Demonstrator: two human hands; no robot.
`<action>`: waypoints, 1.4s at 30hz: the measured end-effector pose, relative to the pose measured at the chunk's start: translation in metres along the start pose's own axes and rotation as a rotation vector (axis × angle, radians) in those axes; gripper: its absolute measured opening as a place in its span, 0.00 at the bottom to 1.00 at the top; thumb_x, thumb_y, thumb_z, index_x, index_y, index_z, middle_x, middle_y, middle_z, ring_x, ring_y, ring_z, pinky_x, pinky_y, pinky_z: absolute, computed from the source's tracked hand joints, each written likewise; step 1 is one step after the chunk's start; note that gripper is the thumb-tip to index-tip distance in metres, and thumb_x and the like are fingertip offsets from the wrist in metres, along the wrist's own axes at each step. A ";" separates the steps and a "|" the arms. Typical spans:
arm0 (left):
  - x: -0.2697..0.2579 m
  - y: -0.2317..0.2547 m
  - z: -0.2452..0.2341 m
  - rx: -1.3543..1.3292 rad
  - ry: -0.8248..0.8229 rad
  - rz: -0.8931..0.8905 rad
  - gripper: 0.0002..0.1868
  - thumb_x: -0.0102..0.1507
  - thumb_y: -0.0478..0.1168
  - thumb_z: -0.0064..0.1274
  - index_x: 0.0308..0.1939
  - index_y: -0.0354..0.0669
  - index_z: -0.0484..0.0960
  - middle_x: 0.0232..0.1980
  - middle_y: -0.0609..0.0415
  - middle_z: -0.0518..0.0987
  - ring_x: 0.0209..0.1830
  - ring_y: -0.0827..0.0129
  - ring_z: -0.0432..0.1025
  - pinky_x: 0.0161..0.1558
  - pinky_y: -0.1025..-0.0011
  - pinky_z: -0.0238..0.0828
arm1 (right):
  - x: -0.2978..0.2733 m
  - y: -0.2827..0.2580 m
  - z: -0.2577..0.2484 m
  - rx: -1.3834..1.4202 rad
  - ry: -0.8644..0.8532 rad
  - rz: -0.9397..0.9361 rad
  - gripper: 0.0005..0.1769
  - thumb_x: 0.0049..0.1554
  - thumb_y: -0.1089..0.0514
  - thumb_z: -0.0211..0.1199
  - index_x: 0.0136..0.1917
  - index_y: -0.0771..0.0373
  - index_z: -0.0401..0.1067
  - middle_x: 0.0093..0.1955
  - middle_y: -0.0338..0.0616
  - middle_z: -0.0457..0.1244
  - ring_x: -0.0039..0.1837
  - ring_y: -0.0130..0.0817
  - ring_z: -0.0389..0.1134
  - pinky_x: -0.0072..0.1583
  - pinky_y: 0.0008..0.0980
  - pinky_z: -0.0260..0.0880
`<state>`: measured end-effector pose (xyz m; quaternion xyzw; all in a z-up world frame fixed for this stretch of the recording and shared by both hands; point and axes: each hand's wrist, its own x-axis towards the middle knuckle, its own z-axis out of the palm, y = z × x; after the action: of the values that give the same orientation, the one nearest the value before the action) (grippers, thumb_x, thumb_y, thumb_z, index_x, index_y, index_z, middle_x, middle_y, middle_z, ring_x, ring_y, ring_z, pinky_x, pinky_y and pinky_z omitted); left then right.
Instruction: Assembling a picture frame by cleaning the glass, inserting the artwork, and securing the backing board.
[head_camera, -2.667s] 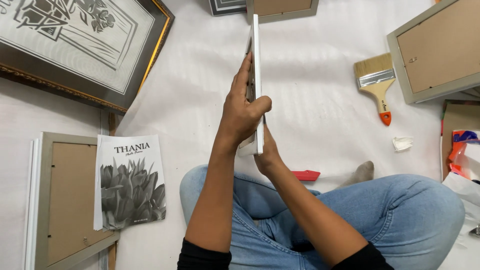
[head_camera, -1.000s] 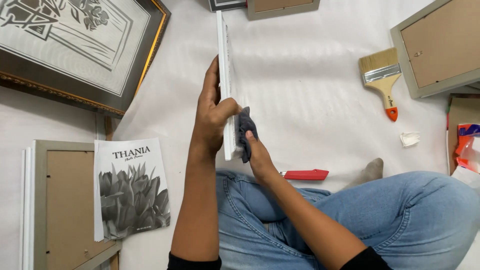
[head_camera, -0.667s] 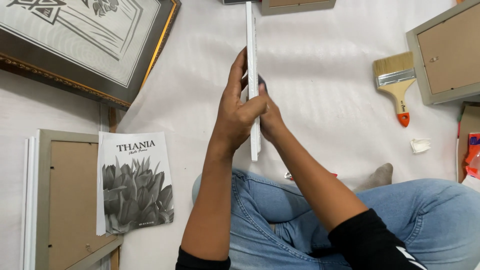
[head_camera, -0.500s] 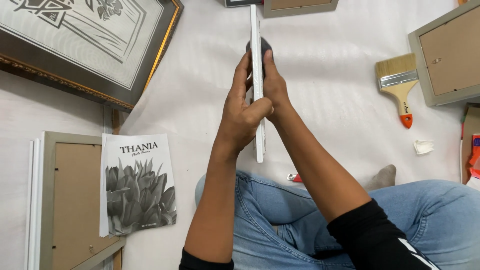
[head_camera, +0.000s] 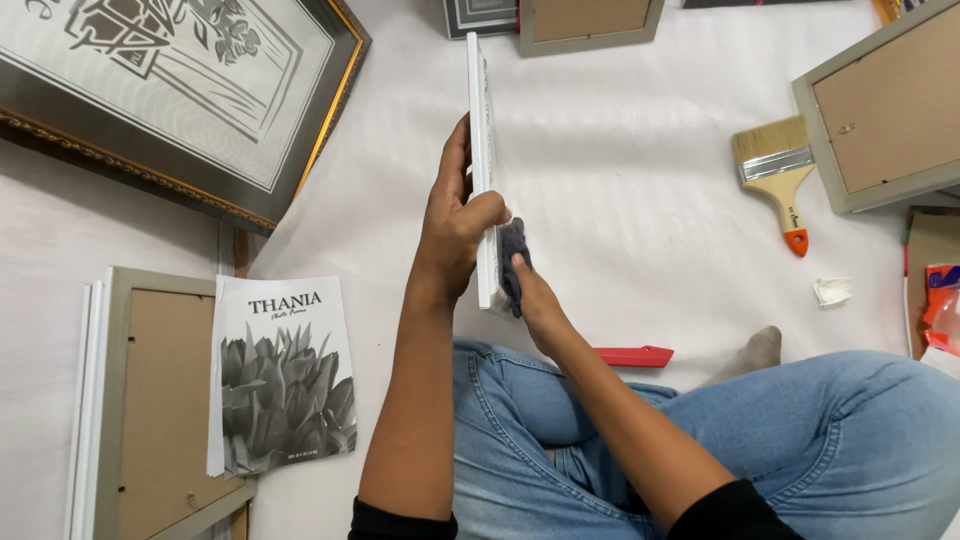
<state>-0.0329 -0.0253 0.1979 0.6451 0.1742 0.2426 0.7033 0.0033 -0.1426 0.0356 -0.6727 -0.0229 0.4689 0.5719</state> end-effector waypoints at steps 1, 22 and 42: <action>0.002 -0.001 0.001 0.001 -0.001 0.003 0.54 0.47 0.36 0.48 0.81 0.47 0.52 0.79 0.32 0.58 0.75 0.27 0.55 0.70 0.36 0.52 | -0.009 -0.003 -0.001 0.000 0.000 -0.003 0.47 0.66 0.28 0.45 0.80 0.69 0.54 0.74 0.65 0.57 0.76 0.51 0.57 0.74 0.47 0.57; 0.005 -0.021 -0.028 -0.069 0.015 -0.034 0.52 0.51 0.36 0.50 0.81 0.50 0.53 0.82 0.35 0.53 0.82 0.37 0.45 0.77 0.43 0.41 | -0.027 0.005 -0.021 -0.351 -0.061 -0.215 0.37 0.66 0.29 0.44 0.53 0.64 0.76 0.44 0.63 0.70 0.56 0.58 0.72 0.55 0.52 0.69; 0.009 -0.012 0.063 0.155 0.067 -0.081 0.51 0.48 0.37 0.53 0.78 0.45 0.59 0.77 0.32 0.60 0.76 0.26 0.53 0.71 0.36 0.48 | -0.029 -0.070 -0.208 -1.254 -0.078 -0.191 0.33 0.58 0.48 0.59 0.74 0.64 0.67 0.66 0.65 0.67 0.69 0.63 0.67 0.66 0.62 0.67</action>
<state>0.0115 -0.0726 0.1934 0.6814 0.2419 0.2210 0.6544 0.1587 -0.2902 0.0888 -0.8572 -0.3738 0.3376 0.1072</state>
